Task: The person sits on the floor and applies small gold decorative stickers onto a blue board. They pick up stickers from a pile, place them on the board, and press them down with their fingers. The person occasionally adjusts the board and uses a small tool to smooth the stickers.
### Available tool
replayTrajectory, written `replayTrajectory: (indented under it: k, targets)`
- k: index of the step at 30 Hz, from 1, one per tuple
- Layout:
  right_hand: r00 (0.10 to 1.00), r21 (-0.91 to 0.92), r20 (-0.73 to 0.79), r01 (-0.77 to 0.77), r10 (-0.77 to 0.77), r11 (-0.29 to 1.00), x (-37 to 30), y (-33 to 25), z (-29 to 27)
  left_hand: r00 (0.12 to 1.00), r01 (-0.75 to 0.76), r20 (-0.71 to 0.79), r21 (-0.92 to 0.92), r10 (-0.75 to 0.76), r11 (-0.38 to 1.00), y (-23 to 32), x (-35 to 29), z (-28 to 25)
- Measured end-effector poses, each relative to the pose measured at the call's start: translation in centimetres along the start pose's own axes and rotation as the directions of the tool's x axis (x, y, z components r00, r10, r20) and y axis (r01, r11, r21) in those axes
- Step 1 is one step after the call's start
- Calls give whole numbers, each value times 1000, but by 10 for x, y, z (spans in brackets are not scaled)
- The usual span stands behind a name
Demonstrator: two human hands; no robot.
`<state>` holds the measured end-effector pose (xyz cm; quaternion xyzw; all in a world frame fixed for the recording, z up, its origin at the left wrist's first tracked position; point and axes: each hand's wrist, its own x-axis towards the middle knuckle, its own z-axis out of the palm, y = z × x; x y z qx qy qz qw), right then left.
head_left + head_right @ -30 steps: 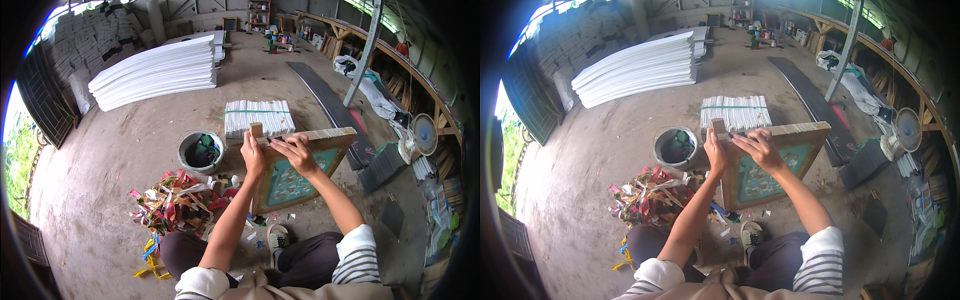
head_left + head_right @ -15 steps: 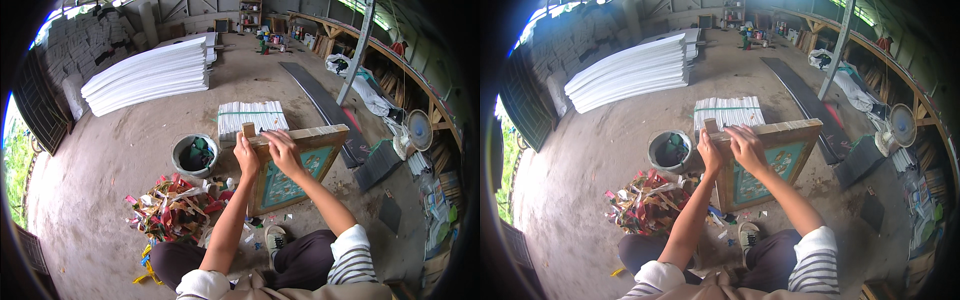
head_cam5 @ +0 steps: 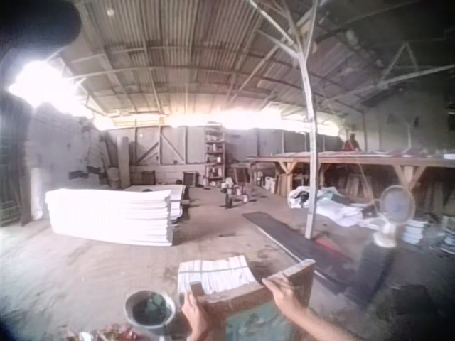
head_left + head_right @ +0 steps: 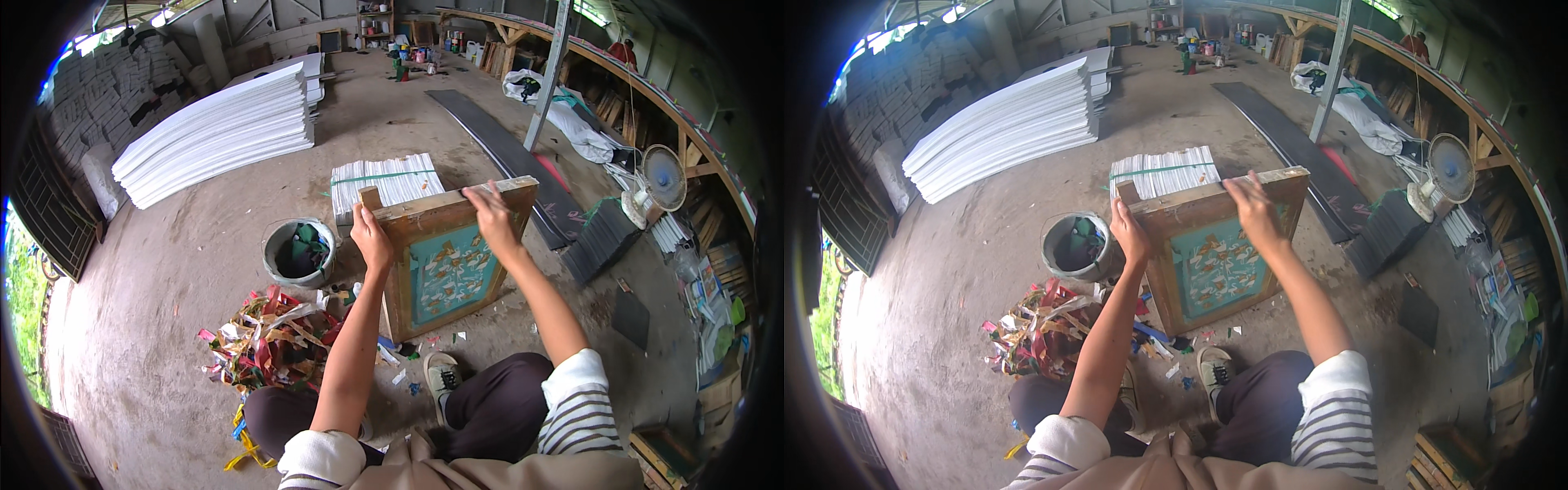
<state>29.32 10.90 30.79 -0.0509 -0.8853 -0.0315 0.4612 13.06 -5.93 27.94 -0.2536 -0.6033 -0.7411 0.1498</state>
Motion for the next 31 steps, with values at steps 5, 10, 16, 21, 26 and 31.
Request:
replayTrajectory:
  k: [5,10,16,21,26,31]
  targets:
    - [985,-143,-53,-167,161,975,-1,31,-57,997,25,73,-46,-22,999,8,-3,5]
    - [892,42,423,-193,157,980,-31,-42,-58,991,50,131,-84,-39,995,-8,13,-7]
    - [947,159,264,-232,186,960,-9,-4,-25,995,35,101,-66,-28,997,-45,24,6]
    - [986,136,125,-124,108,983,56,59,84,990,115,65,131,-124,985,-109,74,12]
    - [838,0,500,-253,219,967,88,106,174,953,283,76,136,-295,949,-161,112,32]
    - [759,-25,635,-162,141,986,88,85,166,897,440,-29,128,-441,889,-159,116,23]
